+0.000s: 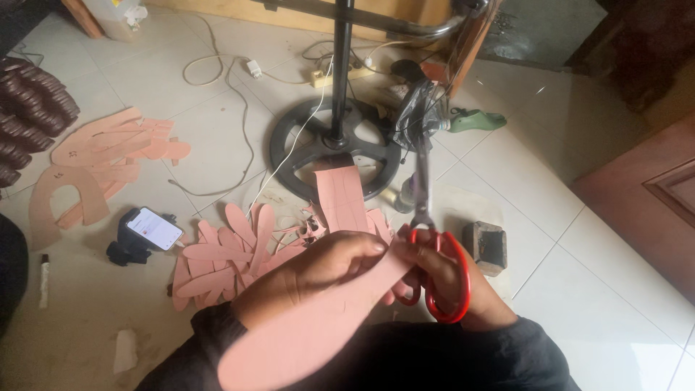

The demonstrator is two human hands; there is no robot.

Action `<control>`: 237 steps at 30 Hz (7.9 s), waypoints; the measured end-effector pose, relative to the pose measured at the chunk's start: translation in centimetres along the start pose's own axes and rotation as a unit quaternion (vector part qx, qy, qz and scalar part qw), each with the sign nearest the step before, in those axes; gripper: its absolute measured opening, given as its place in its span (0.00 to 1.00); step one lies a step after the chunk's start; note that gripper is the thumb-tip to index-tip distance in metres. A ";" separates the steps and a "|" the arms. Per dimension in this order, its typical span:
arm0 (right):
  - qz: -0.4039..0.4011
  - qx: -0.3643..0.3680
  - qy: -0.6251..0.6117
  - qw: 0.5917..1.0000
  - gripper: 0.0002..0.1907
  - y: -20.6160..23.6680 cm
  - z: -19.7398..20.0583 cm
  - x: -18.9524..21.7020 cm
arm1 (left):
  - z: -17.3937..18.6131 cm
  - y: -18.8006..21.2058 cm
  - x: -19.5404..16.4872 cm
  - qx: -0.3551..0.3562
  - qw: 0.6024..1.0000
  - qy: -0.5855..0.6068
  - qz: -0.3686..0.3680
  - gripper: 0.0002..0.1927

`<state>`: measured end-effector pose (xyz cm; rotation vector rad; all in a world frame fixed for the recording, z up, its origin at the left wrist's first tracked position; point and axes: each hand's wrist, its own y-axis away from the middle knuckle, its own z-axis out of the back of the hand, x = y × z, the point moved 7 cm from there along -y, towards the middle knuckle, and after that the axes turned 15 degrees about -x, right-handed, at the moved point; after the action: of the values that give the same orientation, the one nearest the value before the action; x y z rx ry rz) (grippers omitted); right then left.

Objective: The person uses red-handled scissors to cut a pink sheet of material along pre-drawn curved lines. They rotate the sheet and trim edges to produce a shoe insole shape, then continue cutting additional shapes from the same sheet.

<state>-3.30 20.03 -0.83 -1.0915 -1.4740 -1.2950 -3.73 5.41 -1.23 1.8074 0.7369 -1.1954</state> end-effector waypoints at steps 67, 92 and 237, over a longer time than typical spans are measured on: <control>0.112 -0.111 0.306 0.939 0.11 -0.5 -2.4 -1.8 | 1.7 -2.0 -0.4 -0.277 0.904 0.305 -0.118 0.11; 0.100 -0.081 0.291 0.948 0.14 -0.4 -2.4 -1.1 | 1.8 -2.2 -0.1 -0.291 0.899 0.308 -0.110 0.14; 0.048 -0.039 0.324 0.944 0.12 -0.3 -0.6 -1.5 | 4.1 -2.2 -2.7 -0.231 0.949 -0.034 -0.211 0.12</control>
<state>-3.21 19.31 -2.29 -0.6713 -0.8702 -1.4658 -8.32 2.75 -0.28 1.2466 1.2901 -1.2152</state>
